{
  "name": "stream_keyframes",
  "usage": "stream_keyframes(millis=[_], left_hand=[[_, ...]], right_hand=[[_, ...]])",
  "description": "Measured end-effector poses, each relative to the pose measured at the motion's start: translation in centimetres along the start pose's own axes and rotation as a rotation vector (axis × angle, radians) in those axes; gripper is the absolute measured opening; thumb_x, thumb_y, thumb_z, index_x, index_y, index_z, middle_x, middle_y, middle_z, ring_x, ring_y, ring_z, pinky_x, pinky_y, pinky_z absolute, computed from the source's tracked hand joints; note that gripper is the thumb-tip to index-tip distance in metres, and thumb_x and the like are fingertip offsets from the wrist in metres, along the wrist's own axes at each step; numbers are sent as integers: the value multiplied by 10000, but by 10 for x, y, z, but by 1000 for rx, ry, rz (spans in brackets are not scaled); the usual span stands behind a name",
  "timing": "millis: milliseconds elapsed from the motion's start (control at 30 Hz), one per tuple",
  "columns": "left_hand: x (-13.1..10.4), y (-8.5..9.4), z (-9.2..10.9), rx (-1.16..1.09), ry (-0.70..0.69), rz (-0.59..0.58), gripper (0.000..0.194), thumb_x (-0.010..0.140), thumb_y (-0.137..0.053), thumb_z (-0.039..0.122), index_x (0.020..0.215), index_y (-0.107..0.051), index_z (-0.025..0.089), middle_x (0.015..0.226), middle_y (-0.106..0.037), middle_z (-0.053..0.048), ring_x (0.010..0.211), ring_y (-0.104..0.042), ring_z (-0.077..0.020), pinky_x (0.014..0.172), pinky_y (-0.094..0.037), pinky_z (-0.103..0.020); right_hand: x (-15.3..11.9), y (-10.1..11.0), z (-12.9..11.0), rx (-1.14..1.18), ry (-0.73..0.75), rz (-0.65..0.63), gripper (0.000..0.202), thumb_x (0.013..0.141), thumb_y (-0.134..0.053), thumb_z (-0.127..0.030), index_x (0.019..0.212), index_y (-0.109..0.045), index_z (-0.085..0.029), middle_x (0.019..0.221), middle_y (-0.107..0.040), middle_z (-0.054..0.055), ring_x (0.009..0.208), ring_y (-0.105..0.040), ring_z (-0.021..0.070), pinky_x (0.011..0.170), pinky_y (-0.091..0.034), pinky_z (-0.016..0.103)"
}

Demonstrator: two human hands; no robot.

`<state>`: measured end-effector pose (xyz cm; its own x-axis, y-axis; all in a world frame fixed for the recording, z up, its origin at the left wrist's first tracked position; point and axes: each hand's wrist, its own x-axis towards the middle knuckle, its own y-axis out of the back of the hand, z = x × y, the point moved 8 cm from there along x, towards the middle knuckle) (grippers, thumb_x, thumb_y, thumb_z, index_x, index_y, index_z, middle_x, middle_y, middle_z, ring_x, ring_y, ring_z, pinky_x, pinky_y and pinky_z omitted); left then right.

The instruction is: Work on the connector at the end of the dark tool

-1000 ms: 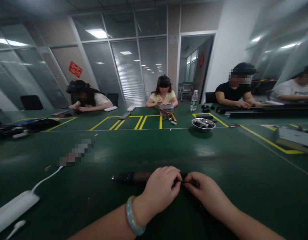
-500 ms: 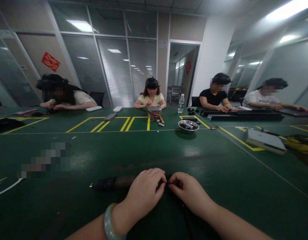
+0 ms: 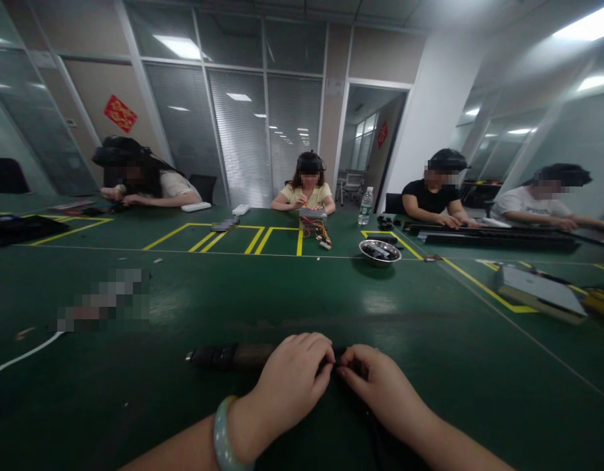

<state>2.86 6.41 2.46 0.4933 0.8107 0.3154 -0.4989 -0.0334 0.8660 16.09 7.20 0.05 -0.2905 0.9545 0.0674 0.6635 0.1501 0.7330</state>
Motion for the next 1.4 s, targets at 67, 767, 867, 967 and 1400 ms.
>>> stream_keyframes(millis=[67,767,867,967,1400], left_hand=[[0,1,0,-7,1,-1,72,846,-570,181,907,-577,220,1012,-619,-4,950,-565,-194,875,-431,-363],[-2,10,4,49,-26,-7,74,870,-561,228,929,-584,190,987,-630,-6,958,-580,-168,864,-428,-324],[-2,9,3,45,-34,1,90,871,-568,259,926,-589,190,994,-634,-1,951,-585,-165,863,-428,-326],[-2,9,2,45,-34,6,95,870,-569,265,919,-594,187,993,-643,-2,950,-590,-167,859,-429,-330],[-2,10,1,46,-33,-2,119,878,-555,286,918,-601,184,984,-647,-14,932,-594,-186,829,-433,-341]], right_hand=[[0,0,0,6,1,3,66,833,-584,-241,811,-644,-223,780,-645,-28,718,-571,140,656,-375,237],[4,-14,12,26,-9,-138,174,880,-508,-346,868,-645,-241,813,-671,-2,723,-607,169,648,-446,241],[5,-19,17,65,-22,-183,201,885,-500,-390,872,-640,-247,827,-682,-5,747,-625,172,668,-468,232],[5,-21,21,78,-32,-214,230,891,-489,-426,882,-631,-246,856,-687,2,765,-635,177,681,-483,231],[9,-12,18,30,23,-117,217,806,-548,-442,818,-697,-284,786,-708,22,679,-648,203,618,-528,243]])
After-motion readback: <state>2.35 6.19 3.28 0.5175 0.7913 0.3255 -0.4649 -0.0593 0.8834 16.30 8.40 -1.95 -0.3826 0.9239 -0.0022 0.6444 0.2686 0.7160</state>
